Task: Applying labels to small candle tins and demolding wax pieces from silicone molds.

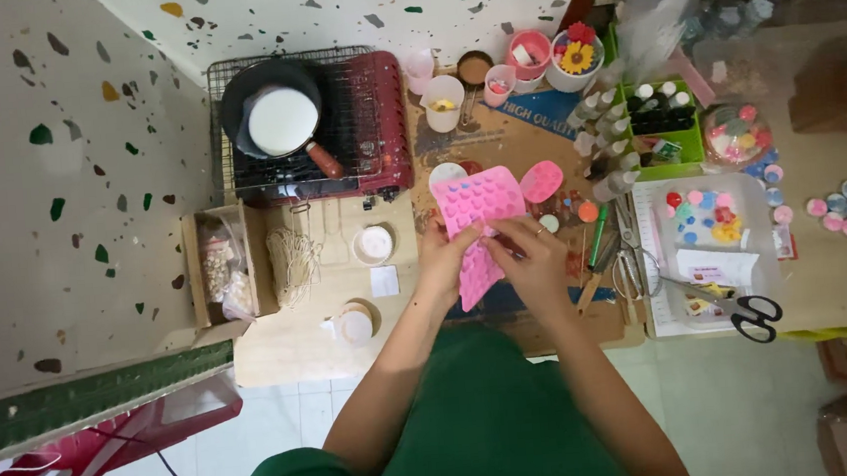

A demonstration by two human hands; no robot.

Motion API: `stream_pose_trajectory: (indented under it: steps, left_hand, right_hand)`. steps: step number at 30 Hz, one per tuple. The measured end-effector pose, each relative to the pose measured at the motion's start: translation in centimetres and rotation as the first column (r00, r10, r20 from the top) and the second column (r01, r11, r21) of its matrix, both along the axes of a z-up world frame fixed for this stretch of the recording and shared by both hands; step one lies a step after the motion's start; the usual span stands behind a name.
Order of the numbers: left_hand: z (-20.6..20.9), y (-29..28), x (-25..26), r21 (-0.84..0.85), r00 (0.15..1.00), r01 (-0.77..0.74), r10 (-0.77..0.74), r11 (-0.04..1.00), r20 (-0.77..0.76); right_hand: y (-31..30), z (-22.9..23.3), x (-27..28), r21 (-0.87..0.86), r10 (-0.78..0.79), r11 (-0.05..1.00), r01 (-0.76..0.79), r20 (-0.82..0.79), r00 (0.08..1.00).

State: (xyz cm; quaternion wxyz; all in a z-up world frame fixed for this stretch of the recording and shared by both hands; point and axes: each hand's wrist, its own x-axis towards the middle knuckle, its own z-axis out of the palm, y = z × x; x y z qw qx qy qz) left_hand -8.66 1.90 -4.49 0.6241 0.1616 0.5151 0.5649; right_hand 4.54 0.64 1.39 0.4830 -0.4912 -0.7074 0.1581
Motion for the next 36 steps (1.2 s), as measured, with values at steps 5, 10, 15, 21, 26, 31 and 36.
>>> stream_pose_trajectory:
  steps: [5,10,15,21,26,31,36]
  left_hand:
    - [-2.8,0.1,-1.8,-0.053,0.998,-0.057,0.058,0.997,0.018]
    - [-2.4,0.2,-5.1,-0.123,0.994,-0.105,0.101,0.987,-0.035]
    - [-1.9,-0.1,-7.4,-0.062,0.988,-0.145,0.142,0.988,-0.054]
    - [-1.8,-0.6,-7.4,-0.077,0.984,-0.145,0.152,0.986,0.094]
    - [-1.1,-0.7,-7.1,-0.058,0.986,-0.126,0.132,0.99,0.102]
    - [1.7,-0.3,-6.6,0.039,0.991,-0.12,0.117,0.992,0.061]
    - [2.5,-0.3,-6.1,0.075,0.997,-0.066,0.063,0.995,0.039]
  right_hand:
    - [0.2,-3.6,-0.7,-0.053,-0.108,0.993,0.104,-0.083,0.991]
    - [0.6,-13.8,0.4,-0.384,-0.28,0.891,0.243,-0.041,0.959]
    - [-0.4,-26.7,-1.3,-0.606,-0.184,0.743,0.284,0.224,0.957]
    - [-0.7,-25.8,-3.0,-0.52,-0.136,0.736,0.433,0.513,0.848]
    - [-2.4,-20.6,-2.8,-0.519,-0.058,0.828,0.212,0.298,0.953]
    - [-2.9,-8.2,-2.1,-0.423,-0.363,0.836,0.35,0.052,0.93]
    - [-1.7,1.7,-2.6,-0.084,-0.177,0.982,0.17,-0.096,0.979]
